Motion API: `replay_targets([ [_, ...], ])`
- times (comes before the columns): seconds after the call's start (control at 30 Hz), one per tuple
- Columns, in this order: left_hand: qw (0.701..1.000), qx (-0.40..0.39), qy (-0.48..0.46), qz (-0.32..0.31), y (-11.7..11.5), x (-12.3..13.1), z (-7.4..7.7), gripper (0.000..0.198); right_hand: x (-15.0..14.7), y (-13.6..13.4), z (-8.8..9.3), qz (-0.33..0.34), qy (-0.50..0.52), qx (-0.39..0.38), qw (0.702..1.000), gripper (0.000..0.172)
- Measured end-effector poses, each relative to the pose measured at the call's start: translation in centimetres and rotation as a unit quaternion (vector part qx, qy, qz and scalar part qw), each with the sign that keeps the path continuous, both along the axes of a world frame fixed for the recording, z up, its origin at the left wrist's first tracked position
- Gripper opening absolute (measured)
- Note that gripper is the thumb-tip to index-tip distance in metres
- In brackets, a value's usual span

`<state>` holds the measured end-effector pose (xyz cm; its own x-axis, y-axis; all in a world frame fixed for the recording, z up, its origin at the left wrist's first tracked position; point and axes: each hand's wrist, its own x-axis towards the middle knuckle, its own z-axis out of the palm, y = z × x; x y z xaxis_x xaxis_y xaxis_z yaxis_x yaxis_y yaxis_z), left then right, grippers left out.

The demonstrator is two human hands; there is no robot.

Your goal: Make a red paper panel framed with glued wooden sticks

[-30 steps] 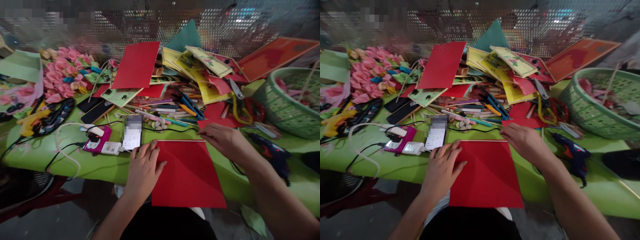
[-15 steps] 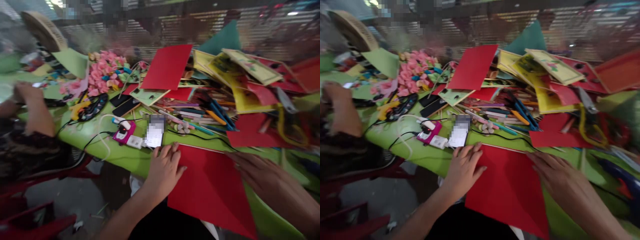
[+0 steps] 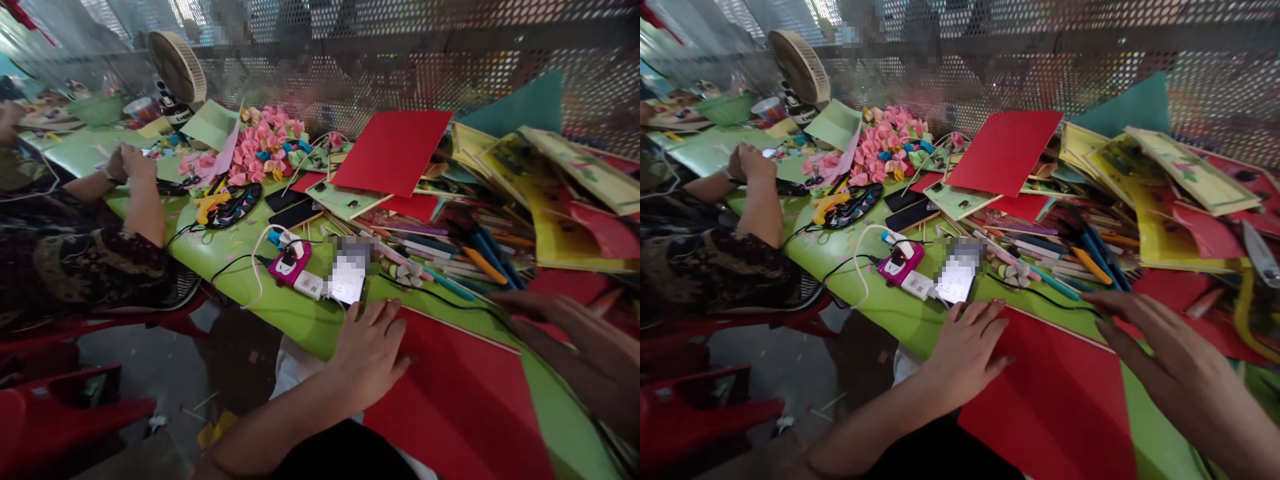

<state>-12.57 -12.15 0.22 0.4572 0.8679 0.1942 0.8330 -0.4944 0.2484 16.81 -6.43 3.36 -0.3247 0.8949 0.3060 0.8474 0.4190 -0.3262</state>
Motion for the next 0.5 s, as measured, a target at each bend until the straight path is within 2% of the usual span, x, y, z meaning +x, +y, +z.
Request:
replay_targets([
  [0.1,1.000,0.000,-0.013,-0.002,-0.2,-0.1,-0.2,0.052,-6.1,3.4,2.1,0.088,0.113,-0.152,0.978,0.034],
  [0.2,1.000,-0.011,-0.025,-0.014,-0.7,-0.4,-0.2,0.050,-11.0,6.4,1.8,0.177,0.127,-0.224,0.950,0.029],
  [0.33,0.999,-0.021,-0.034,-0.033,-1.5,-0.9,0.0,0.047,-14.3,8.9,0.3,0.236,0.094,-0.211,0.944,0.026],
  [0.5,0.997,-0.021,-0.040,-0.063,-1.9,-1.3,0.2,0.046,-15.6,9.6,0.0,0.244,0.064,-0.214,0.944,0.025],
])
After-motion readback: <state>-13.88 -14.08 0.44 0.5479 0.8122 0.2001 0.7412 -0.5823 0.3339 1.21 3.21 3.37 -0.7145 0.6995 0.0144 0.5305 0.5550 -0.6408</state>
